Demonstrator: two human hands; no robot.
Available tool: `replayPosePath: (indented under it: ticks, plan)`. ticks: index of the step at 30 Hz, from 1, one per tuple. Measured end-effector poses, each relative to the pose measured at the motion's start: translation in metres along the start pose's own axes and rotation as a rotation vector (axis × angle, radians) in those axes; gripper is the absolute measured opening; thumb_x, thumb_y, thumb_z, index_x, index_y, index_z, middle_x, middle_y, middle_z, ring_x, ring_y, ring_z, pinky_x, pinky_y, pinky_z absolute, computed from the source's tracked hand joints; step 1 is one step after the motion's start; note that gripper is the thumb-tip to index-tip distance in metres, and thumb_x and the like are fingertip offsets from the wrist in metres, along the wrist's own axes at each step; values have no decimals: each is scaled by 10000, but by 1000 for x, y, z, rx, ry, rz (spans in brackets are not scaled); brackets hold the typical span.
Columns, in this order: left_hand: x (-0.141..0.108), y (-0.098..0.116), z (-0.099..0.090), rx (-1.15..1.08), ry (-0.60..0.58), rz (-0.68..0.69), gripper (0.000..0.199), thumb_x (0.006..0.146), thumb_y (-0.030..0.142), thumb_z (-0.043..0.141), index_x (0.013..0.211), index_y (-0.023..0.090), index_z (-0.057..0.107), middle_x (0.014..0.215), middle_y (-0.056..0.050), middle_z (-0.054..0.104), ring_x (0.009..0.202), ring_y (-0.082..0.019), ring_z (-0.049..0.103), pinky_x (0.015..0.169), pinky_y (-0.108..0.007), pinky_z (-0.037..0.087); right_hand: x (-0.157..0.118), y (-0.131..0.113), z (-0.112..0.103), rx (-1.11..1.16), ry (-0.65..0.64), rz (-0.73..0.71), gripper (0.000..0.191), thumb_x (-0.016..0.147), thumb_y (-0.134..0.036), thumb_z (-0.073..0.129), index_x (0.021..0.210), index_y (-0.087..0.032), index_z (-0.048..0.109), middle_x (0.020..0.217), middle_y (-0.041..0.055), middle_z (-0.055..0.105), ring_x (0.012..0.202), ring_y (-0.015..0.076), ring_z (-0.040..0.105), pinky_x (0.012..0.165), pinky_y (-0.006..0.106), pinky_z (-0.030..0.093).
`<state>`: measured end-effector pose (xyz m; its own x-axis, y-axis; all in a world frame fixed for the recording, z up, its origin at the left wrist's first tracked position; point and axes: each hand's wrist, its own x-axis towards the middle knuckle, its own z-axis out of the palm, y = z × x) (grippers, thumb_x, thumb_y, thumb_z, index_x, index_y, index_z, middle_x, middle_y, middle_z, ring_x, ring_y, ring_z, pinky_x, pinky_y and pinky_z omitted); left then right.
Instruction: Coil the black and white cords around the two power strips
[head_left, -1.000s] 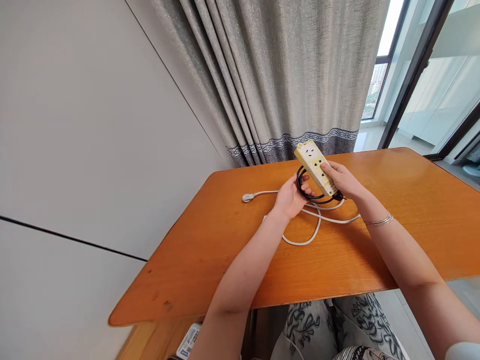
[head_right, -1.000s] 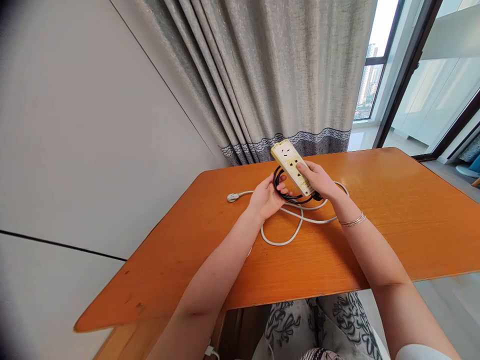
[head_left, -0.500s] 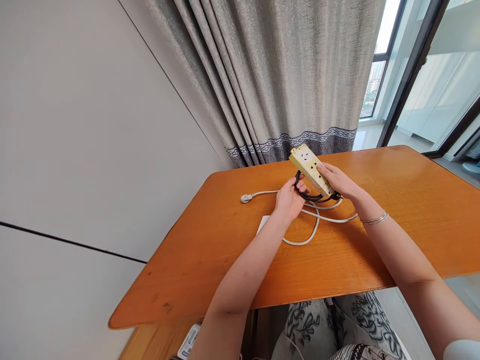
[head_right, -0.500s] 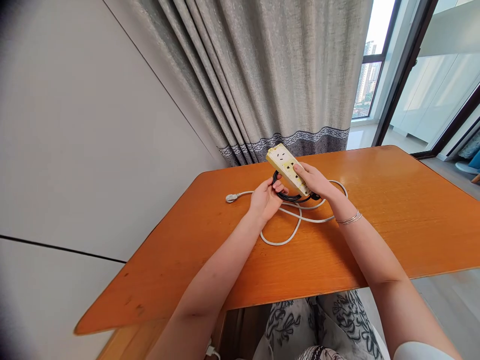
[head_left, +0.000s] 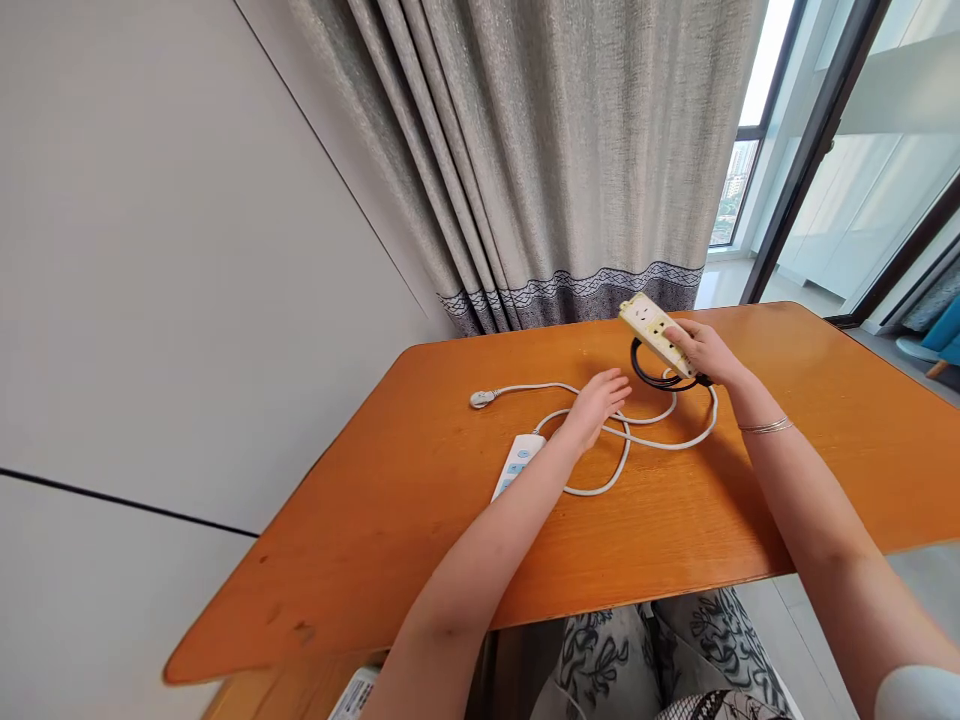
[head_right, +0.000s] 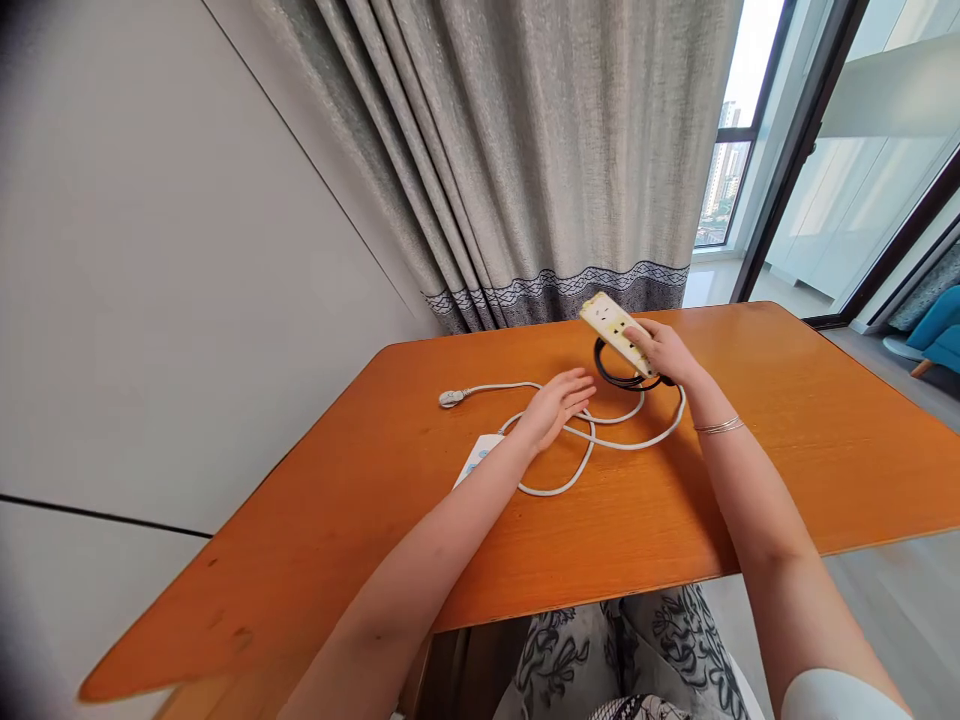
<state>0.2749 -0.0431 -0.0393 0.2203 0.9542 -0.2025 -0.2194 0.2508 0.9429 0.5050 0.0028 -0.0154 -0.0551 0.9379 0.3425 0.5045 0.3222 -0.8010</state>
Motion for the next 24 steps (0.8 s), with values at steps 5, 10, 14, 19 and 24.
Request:
replayPosePath:
  ticks: [5,10,14,19,24]
  plan:
    - [10,-26,-4,578,-142,129,209,856,194,630,1049,172,708,1289,-128,722,1225,-238,646,1130,-394,436,15,61,-68,-258,43,302,563,990,-552,482,1298,-128,687,1011,96,736,702,146,588,602,238,459]
    - [9,-32,-8,844,-214,223,265,856,262,648,1102,195,719,1274,-109,730,1193,-273,655,1089,-439,472,25,104,-109,-465,-37,464,502,1000,-486,514,1223,-85,718,997,149,746,681,174,610,580,269,470]
    - [7,-31,-10,885,-235,221,277,873,267,625,1127,191,708,1290,-117,719,1215,-279,648,1089,-437,472,30,127,-118,-593,-71,479,494,1019,-456,474,1248,-91,715,1114,178,746,822,217,656,687,291,488]
    - [4,-29,-9,873,-247,210,266,883,271,621,1125,198,705,1303,-117,712,1221,-276,646,1091,-426,471,37,145,-122,-733,-117,429,548,1025,-515,429,1262,-109,711,1236,191,712,1029,263,649,821,311,461]
    - [-1,-25,-7,976,-271,215,303,898,254,590,1173,183,695,1316,-124,699,1247,-282,626,1095,-420,462,45,151,-121,-850,-172,391,558,1047,-483,359,1291,-114,699,1250,182,702,1105,274,614,909,339,447]
